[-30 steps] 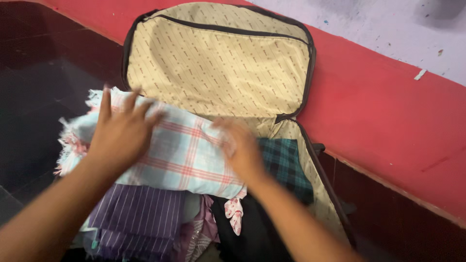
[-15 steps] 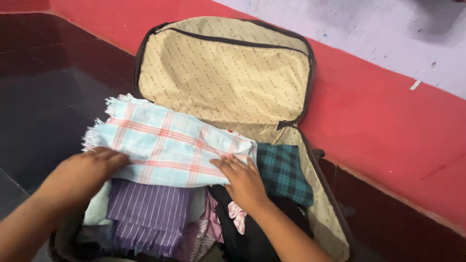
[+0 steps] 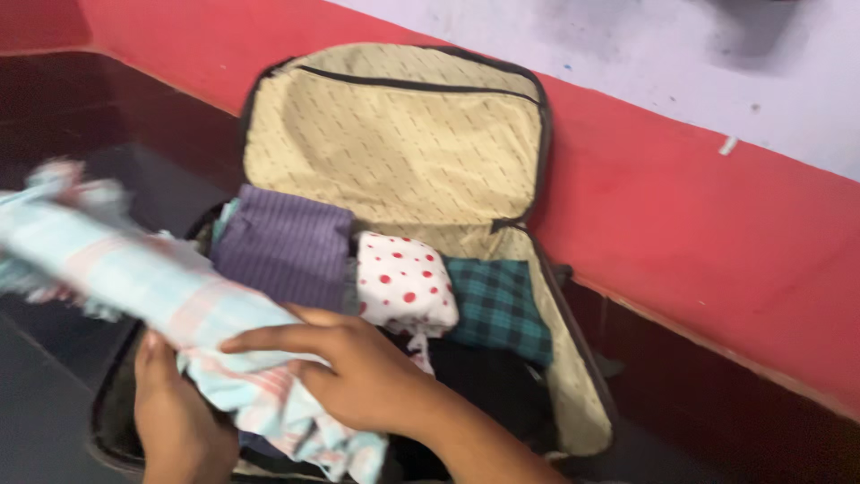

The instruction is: The person folds and arranges various pieces of clothing inside an open suitcase. They handle shirts, towels, and other garments, stacking them neatly to fit within the suitcase.

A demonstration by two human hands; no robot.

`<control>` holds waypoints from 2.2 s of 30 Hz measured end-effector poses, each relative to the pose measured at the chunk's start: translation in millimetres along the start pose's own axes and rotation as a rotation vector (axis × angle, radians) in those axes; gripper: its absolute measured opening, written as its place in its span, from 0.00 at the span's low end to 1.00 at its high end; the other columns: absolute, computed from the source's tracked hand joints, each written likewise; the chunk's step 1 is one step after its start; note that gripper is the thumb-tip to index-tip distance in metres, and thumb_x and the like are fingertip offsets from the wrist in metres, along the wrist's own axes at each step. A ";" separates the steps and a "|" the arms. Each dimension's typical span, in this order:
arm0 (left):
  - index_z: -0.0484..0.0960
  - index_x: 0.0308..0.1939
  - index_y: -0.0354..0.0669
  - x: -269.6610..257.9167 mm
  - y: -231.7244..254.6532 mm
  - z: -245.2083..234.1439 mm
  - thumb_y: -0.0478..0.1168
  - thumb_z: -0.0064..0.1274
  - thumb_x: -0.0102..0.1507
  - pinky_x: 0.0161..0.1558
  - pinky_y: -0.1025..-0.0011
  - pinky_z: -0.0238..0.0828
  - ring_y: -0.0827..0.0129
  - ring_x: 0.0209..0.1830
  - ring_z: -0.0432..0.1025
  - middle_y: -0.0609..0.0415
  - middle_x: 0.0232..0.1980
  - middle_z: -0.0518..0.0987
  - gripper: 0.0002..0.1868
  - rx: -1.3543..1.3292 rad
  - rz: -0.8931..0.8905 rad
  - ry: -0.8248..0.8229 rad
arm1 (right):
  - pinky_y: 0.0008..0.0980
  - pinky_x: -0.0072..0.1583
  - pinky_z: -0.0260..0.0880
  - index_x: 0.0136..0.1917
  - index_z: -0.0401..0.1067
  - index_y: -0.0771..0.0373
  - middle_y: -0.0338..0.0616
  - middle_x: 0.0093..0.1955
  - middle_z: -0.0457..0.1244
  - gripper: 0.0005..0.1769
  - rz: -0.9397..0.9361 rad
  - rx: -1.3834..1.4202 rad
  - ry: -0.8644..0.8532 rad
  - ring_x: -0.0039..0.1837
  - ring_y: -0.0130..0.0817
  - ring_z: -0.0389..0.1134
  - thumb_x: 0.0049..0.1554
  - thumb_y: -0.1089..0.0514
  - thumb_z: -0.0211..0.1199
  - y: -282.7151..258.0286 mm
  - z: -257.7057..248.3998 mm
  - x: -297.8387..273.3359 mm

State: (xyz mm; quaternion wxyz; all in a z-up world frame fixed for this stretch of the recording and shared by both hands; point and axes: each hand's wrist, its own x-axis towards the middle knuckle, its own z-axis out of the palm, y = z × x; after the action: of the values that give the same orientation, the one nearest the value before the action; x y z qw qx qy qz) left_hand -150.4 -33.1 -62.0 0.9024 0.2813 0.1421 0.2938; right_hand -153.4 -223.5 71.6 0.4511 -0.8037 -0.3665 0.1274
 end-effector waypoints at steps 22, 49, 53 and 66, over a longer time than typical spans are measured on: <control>0.59 0.76 0.74 55.2 -214.6 81.8 0.60 0.50 0.65 0.75 0.40 0.40 0.38 0.82 0.34 0.56 0.83 0.46 0.35 1.861 0.143 -1.180 | 0.39 0.46 0.75 0.75 0.63 0.43 0.52 0.58 0.65 0.33 0.649 0.935 0.719 0.49 0.38 0.69 0.58 0.64 0.55 282.7 -99.7 -70.2; 0.73 0.69 0.44 63.6 -2.3 9.5 0.77 0.46 0.62 0.61 0.39 0.67 0.39 0.70 0.64 0.39 0.70 0.69 0.47 2.233 0.159 -0.036 | 0.45 0.66 0.63 0.58 0.73 0.57 0.45 0.63 0.64 0.17 0.191 -0.691 0.674 0.68 0.49 0.60 0.55 0.60 0.64 222.7 -65.4 -62.2; 0.87 0.51 0.45 51.5 1.1 3.7 0.69 0.49 0.63 0.58 0.49 0.73 0.49 0.64 0.71 0.48 0.60 0.79 0.33 2.301 0.399 -0.019 | 0.44 0.67 0.63 0.60 0.72 0.57 0.45 0.65 0.63 0.18 0.258 -0.633 0.635 0.69 0.49 0.59 0.55 0.59 0.63 223.4 -61.4 -62.9; 0.86 0.49 0.44 31.7 -15.9 59.7 0.43 0.53 0.68 0.48 0.52 0.74 0.45 0.46 0.78 0.43 0.50 0.83 0.11 1.665 0.686 -0.087 | 0.46 0.68 0.60 0.55 0.77 0.58 0.44 0.65 0.63 0.15 0.100 -0.822 0.717 0.68 0.48 0.59 0.53 0.61 0.65 191.0 -59.9 -58.4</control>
State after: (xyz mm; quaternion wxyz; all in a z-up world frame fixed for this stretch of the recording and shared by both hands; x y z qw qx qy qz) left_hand -93.1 -49.8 -26.4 0.2738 0.8816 0.1829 0.3382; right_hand -71.6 -364.4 -58.5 0.1900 -0.9233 -0.1706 -0.2868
